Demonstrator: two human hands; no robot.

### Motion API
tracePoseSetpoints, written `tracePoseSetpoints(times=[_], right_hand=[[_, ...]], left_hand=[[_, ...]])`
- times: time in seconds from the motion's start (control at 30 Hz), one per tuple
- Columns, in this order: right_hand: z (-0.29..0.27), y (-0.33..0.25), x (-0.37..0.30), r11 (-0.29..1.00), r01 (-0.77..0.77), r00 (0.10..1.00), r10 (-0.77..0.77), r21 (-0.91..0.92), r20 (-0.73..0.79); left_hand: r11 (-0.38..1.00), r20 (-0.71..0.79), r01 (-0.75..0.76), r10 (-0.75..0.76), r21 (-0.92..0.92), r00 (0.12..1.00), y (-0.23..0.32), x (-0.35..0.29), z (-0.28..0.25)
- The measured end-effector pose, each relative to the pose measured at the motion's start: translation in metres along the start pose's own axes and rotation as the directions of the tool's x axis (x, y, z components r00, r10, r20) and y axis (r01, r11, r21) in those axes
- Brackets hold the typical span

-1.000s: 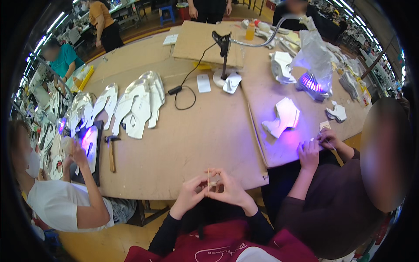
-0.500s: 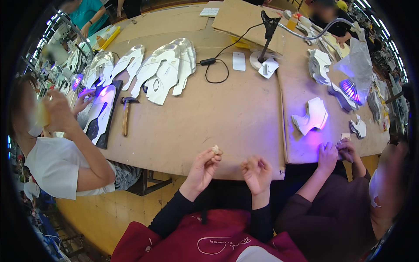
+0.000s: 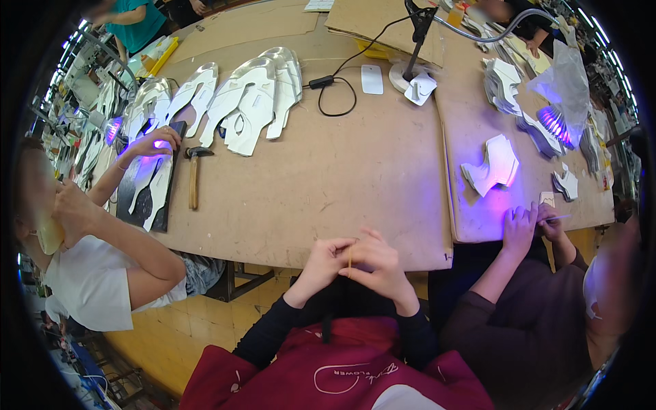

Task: The person handles small white foam pieces at a shared workbench, peeling and folding them by hand. They place finished pieces into a yellow tray while coworkers nearby use UV lamps and other tools on similar materials.

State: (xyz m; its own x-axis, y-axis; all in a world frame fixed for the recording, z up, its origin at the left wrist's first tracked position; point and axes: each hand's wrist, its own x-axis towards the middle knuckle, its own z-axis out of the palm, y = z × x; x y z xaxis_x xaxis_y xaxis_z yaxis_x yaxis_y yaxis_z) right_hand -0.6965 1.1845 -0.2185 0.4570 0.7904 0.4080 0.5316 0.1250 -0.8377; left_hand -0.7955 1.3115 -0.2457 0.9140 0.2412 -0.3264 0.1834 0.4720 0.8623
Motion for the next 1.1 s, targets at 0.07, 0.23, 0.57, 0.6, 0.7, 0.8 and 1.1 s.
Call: tracePoseSetpoints(times=[0.07, 0.23, 0.57, 0.6, 0.7, 0.8, 1.1], right_hand=[[0.005, -0.005, 0.002, 0.99, 0.142, 0.99, -0.142, -0.015, 0.008], [0.016, -0.004, -0.014, 0.956, 0.097, 0.991, -0.118, 0.275, 0.058], [0.027, 0.038, -0.044, 0.009, 0.189, 0.762, 0.63, 0.982, -0.152], [0.024, 0.037, -0.041, 0.061, 0.105, 0.769, 0.628, 0.993, -0.12], [0.011, 0.027, -0.028, 0.225, -0.135, 0.841, 0.54, 0.965, -0.008], [-0.007, 0.016, -0.013, 0.775, -0.246, 0.961, 0.271, 0.583, 0.046], [0.011, 0.005, -0.024, 0.814, -0.186, 0.981, 0.182, 0.551, 0.063]], left_hand=[[0.997, -0.085, -0.009, 0.015, 0.071, 0.996, -0.006, 0.005, 0.004], [0.975, -0.308, -0.105, 0.04, -0.198, 0.95, 0.004, 0.017, 0.005], [0.765, -0.062, 0.004, -0.058, -0.644, 0.996, 0.015, 0.01, 0.013], [0.762, -0.014, 0.034, -0.057, -0.647, 0.998, 0.014, 0.009, 0.014], [0.902, 0.057, 0.109, -0.094, -0.417, 0.994, 0.013, 0.004, 0.011], [0.999, 0.092, 0.051, -0.05, -0.008, 0.994, 0.01, 0.0, 0.006], [0.864, -0.191, -0.032, -0.076, -0.502, 0.979, 0.001, 0.018, -0.005]])
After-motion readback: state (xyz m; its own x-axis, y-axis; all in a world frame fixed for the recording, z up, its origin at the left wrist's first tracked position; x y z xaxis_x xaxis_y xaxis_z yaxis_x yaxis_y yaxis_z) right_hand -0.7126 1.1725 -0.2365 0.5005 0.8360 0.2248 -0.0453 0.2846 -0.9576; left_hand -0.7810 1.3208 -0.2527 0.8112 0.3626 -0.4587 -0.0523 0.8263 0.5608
